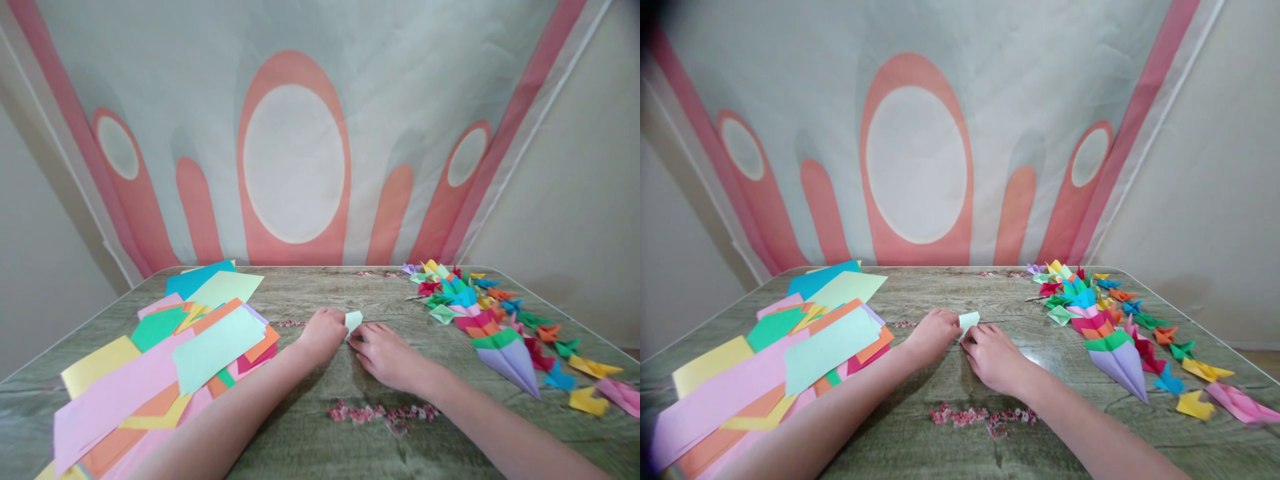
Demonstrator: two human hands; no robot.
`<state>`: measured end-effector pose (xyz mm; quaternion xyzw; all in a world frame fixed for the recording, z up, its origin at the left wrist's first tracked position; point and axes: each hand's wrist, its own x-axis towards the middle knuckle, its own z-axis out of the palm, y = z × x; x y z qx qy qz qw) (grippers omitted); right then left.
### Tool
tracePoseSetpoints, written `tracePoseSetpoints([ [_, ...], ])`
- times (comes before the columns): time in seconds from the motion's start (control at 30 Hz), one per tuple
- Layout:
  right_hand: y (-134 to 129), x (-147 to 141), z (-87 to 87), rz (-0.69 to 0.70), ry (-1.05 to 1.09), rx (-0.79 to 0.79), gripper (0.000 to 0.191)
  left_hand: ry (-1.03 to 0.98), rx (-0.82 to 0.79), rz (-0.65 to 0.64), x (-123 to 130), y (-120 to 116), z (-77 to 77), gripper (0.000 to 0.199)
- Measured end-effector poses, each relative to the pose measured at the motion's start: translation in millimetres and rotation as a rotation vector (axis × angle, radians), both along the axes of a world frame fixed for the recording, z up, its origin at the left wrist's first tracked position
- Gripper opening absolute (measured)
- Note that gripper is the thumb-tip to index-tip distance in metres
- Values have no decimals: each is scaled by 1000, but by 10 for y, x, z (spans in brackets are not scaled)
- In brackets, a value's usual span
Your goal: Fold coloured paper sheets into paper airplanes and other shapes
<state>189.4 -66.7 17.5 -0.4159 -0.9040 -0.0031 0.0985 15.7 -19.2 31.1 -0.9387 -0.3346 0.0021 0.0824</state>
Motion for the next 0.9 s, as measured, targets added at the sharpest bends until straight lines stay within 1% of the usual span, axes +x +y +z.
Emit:
tracePoseSetpoints([
  [0.07,16,12,-21,6,23,7,26,47,23,-31,-2,-25,14,16],
  [0.13,57,41,-67,2,63,19,24,61,35,-34,-9,-58,23,17],
  [0.17,85,60,-98,-7,85,24,24,61,38,-31,-13,-76,27,17],
  [0.27,172,117,-201,-99,161,104,25,66,25,-20,-12,-127,36,19],
  [0.33,214,145,-255,-118,186,144,28,75,12,-4,-1,-152,38,20],
  [0.43,240,164,-296,-111,177,152,29,67,15,12,23,-169,31,23],
  [0.57,245,164,-311,-108,141,136,29,61,6,32,65,-191,3,27],
  [0.7,238,156,-304,-117,107,127,28,80,-20,118,142,-269,-60,29],
  [0.8,214,143,-272,-125,81,123,26,71,-8,174,187,-337,-121,35],
  [0.9,182,124,-215,-123,49,112,28,71,-21,189,198,-362,-169,39],
])
